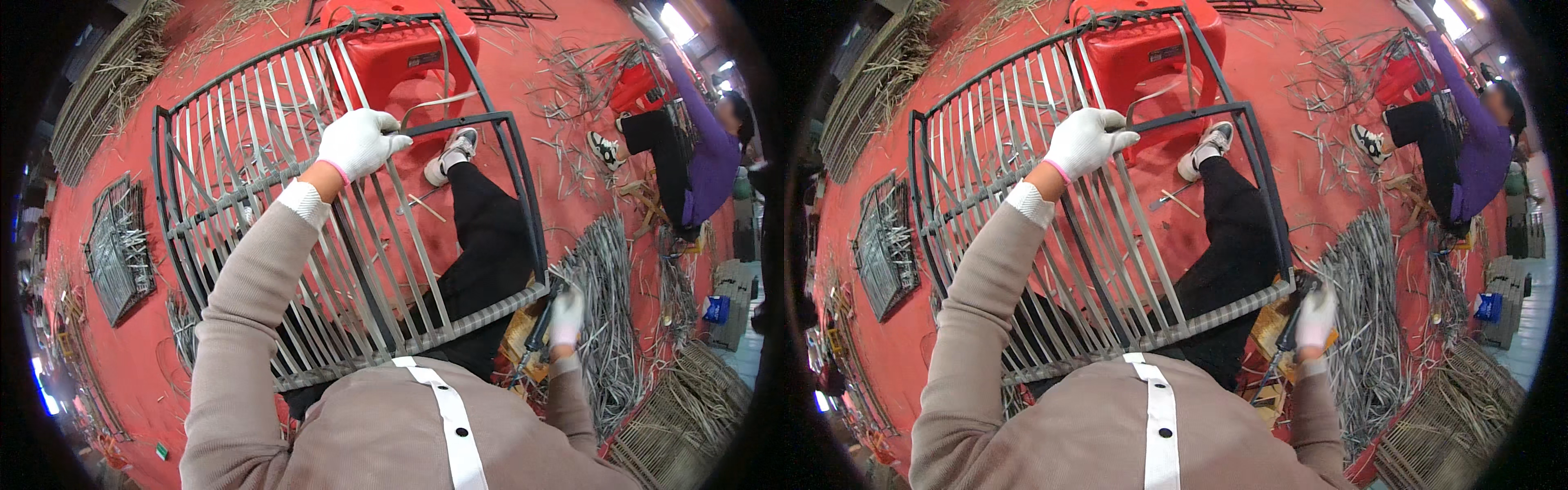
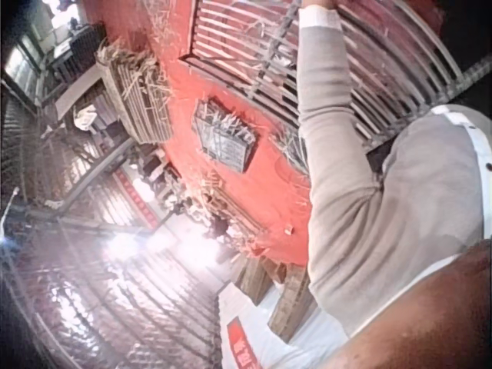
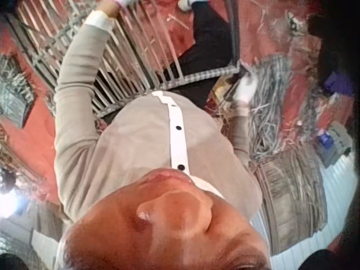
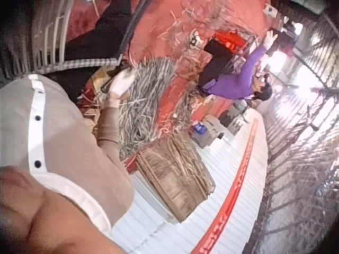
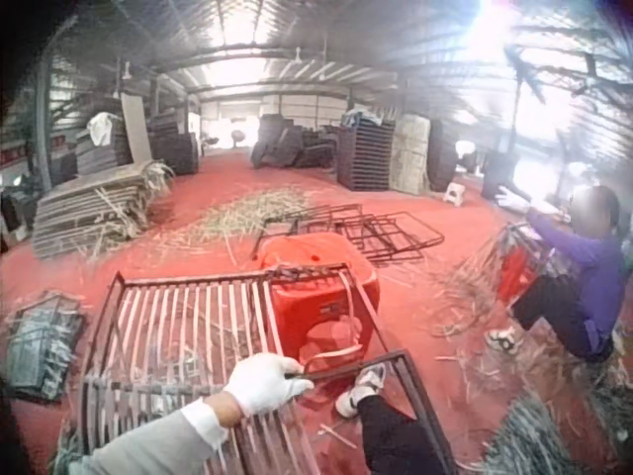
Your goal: The person repeatedly picks up thin metal rods and inserts them into slots on a rectangular metal frame, then secures each rod by wrapping and twisting wire around the frame intersections. The person works continuously on the same frame throughout the clip.
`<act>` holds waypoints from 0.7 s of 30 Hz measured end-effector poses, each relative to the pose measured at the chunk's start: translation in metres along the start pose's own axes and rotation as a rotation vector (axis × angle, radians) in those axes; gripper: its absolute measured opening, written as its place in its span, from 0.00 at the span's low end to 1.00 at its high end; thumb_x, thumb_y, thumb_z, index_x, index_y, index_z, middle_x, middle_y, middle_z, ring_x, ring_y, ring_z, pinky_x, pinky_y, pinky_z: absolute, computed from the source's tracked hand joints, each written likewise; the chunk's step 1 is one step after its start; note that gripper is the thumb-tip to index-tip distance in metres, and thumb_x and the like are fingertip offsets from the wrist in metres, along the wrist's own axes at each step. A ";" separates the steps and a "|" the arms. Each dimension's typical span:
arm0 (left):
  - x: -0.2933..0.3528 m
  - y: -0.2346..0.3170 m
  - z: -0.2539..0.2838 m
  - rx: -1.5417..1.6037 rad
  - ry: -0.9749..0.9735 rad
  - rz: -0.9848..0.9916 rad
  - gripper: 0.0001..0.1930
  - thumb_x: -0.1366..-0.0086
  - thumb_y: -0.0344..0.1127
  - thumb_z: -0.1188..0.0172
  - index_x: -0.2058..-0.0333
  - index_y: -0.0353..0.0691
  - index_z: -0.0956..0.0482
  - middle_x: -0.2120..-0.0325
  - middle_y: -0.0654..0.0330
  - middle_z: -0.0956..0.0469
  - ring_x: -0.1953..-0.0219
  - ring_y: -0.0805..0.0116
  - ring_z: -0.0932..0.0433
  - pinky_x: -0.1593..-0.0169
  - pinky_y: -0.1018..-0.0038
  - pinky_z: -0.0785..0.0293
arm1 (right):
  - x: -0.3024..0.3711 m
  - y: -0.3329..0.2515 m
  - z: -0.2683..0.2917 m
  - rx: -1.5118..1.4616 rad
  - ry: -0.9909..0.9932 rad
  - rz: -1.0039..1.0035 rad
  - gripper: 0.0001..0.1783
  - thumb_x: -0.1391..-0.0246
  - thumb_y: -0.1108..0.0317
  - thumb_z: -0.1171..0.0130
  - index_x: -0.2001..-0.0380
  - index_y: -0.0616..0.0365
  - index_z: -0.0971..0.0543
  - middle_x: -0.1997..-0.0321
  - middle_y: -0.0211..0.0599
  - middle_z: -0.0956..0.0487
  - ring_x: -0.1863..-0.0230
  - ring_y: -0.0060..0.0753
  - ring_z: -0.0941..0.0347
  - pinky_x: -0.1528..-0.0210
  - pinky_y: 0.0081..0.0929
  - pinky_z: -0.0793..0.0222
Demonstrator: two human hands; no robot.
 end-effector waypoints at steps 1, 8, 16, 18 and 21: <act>0.002 0.001 -0.003 0.019 -0.004 0.016 0.19 0.39 0.51 0.34 0.59 0.42 0.13 0.69 0.52 0.15 0.62 0.55 0.15 0.55 0.64 0.21 | 0.025 0.025 -0.006 0.001 -0.028 -0.060 0.31 0.42 0.68 0.40 0.37 0.70 0.31 0.42 0.60 0.24 0.42 0.54 0.27 0.36 0.40 0.34; 0.008 0.007 -0.007 0.187 0.125 -0.009 0.16 0.36 0.51 0.37 0.59 0.46 0.12 0.66 0.56 0.14 0.61 0.59 0.16 0.55 0.66 0.22 | 0.045 0.082 -0.064 0.222 0.097 -0.220 0.47 0.53 0.73 0.39 0.29 0.69 0.45 0.38 0.67 0.28 0.39 0.61 0.29 0.36 0.41 0.35; -0.008 -0.022 0.001 0.522 0.015 0.006 0.16 0.38 0.43 0.36 0.64 0.34 0.13 0.74 0.53 0.16 0.72 0.66 0.18 0.62 0.70 0.23 | -0.023 -0.091 0.069 -0.662 -0.185 -0.196 0.04 0.50 0.75 0.42 0.68 0.60 0.24 0.83 0.31 0.28 0.87 0.28 0.33 0.86 0.27 0.36; -0.003 -0.022 -0.001 0.450 0.091 -0.013 0.15 0.39 0.43 0.36 0.65 0.34 0.13 0.74 0.52 0.16 0.71 0.62 0.17 0.61 0.68 0.23 | -0.026 -0.173 0.084 -0.769 -0.402 -0.156 0.02 0.51 0.75 0.42 0.72 0.60 0.24 0.83 0.32 0.27 0.86 0.29 0.32 0.83 0.28 0.34; 0.001 -0.020 0.001 0.308 0.245 -0.056 0.16 0.39 0.42 0.34 0.64 0.32 0.14 0.73 0.56 0.15 0.70 0.69 0.16 0.61 0.72 0.21 | -0.041 -0.284 0.070 -0.643 -0.592 0.024 0.10 0.51 0.79 0.42 0.63 0.61 0.24 0.81 0.30 0.26 0.82 0.23 0.30 0.76 0.24 0.34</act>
Point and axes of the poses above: each hand's wrist, its own x-axis away from the middle knuckle, its own z-axis out of the back of the hand, y = z × x, the point moved 2 cm from there along -x, towards the middle knuckle
